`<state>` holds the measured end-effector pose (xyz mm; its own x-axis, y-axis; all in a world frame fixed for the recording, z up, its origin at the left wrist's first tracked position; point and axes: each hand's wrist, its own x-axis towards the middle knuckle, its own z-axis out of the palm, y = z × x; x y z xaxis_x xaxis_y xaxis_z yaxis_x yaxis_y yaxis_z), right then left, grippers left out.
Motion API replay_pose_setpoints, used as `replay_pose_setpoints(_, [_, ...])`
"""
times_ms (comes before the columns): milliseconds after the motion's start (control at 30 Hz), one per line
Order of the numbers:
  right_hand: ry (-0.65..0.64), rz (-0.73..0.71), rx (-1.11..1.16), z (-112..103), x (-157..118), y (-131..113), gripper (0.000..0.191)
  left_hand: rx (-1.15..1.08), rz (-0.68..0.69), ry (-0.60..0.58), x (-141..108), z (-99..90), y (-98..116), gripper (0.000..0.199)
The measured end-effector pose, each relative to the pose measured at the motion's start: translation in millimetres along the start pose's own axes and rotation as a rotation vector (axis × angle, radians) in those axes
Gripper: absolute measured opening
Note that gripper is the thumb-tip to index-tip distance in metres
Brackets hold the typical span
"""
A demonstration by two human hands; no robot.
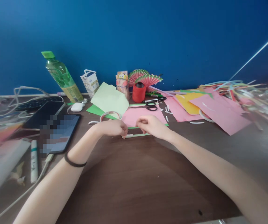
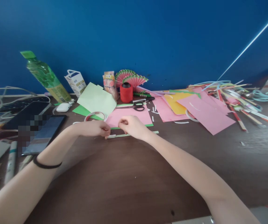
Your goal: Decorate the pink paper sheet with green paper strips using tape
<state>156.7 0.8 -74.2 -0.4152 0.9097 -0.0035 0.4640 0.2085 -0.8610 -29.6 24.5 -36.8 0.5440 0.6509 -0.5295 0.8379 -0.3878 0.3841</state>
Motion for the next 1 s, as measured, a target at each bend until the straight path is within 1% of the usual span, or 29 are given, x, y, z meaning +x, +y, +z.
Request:
replay_pose_setpoints(233, [0.008,-0.007,-0.022,-0.2,-0.1,0.3,0.012,-0.006,-0.03,0.003,0.8,0.8,2.6,0.019])
replay_pose_setpoints(467, [0.015,-0.017,-0.042,0.0,0.6,1.8,0.013,-0.005,-0.018,0.009,1.6,1.9,1.9,0.019])
replay_pose_setpoints(1000, [0.01,-0.029,-0.063,0.2,0.4,2.2,0.015,0.003,-0.039,-0.008,0.2,0.9,6.8,0.018])
